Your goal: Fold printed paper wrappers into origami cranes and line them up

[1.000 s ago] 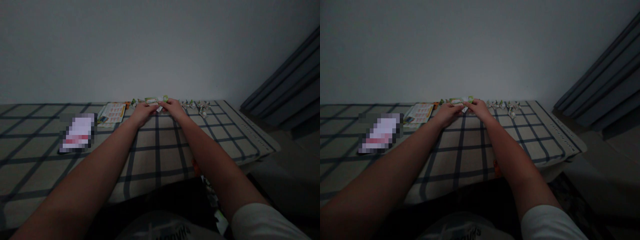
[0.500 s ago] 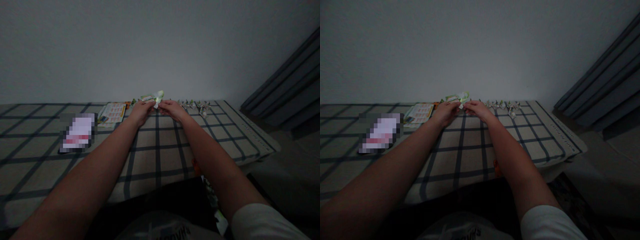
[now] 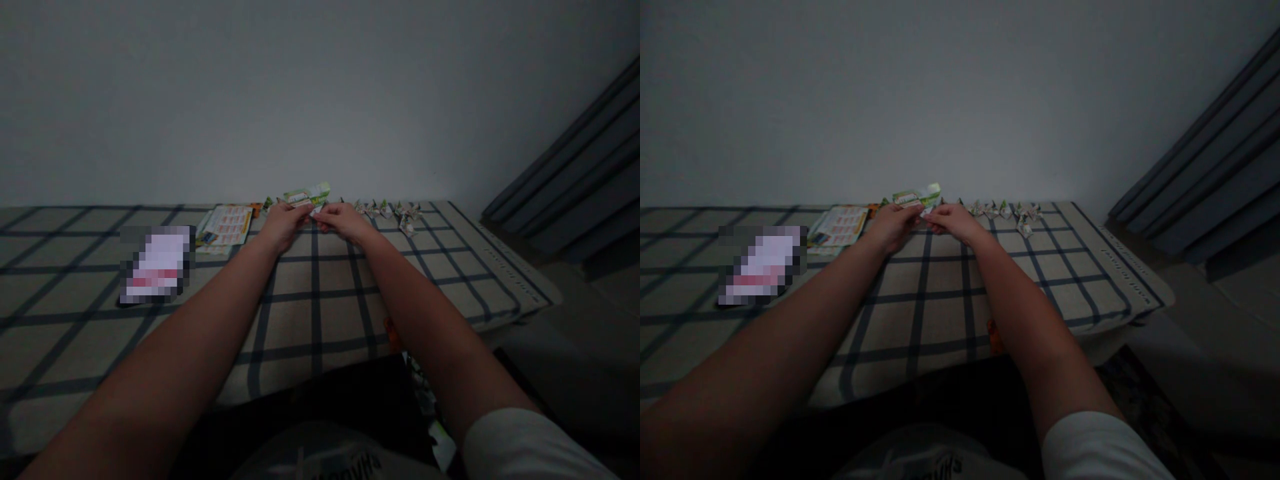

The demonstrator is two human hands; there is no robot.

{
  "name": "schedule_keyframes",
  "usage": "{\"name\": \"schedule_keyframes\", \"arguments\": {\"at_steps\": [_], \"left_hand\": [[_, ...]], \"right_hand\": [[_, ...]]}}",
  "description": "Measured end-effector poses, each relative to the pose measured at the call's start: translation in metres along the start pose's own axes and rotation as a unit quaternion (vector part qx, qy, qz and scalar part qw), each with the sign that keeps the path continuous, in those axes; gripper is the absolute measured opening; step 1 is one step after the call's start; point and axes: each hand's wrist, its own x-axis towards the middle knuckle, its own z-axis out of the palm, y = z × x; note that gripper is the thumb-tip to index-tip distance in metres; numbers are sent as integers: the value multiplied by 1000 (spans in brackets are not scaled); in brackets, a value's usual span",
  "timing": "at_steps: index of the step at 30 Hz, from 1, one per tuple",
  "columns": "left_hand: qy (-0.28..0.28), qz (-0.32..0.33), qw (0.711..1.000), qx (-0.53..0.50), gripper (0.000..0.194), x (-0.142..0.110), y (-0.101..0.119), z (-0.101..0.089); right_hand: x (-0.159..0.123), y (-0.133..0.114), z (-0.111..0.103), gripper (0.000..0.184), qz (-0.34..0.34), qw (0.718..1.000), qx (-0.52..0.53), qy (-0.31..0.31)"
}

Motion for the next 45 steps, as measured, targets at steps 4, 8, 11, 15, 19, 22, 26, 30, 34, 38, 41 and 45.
{"name": "schedule_keyframes", "arguments": {"at_steps": [4, 8, 11, 15, 19, 22, 26, 30, 34, 38, 41, 45], "left_hand": [[11, 4, 1000, 15, 21, 0, -1, 0], [6, 11, 1000, 0, 24, -2, 2, 1], [9, 12, 1000, -6, 25, -2, 3, 1], [-2, 2, 1000, -9, 23, -2, 3, 1], [-6, -5, 1000, -3, 21, -3, 5, 2], [-16, -9, 1000, -4, 19, -4, 7, 2], [-21, -10, 1000, 0, 20, -3, 6, 1], [-34, -7, 999, -4, 19, -3, 5, 1], [-31, -8, 999, -5, 18, -3, 5, 2], [-36, -4, 999, -7, 20, -2, 4, 2], [-42, -9, 999, -13, 20, -1, 2, 1], [-39, -16, 999, -12, 20, -1, 3, 1]], "right_hand": [[-1, -2, 1, 25, -28, 999, -34, 20], [2, 3, 1, 27, -25, 999, -27, 7], [5, 6, -1, 31, -29, 1000, 5, 8], [8, 8, -5, 32, -42, 998, 38, 32], [8, 7, -6, 29, -31, 998, 40, 34], [7, 8, -6, 28, -24, 998, 64, 15], [6, 9, -6, 29, -12, 996, 90, -7], [7, 10, -6, 30, -8, 996, 84, -2], [7, 10, -6, 32, -42, 997, 55, 18], [7, 9, -3, 35, -60, 997, 45, 29], [7, 8, -2, 39, -35, 996, 77, 21], [6, 7, -4, 41, -22, 991, 131, 29]]}}
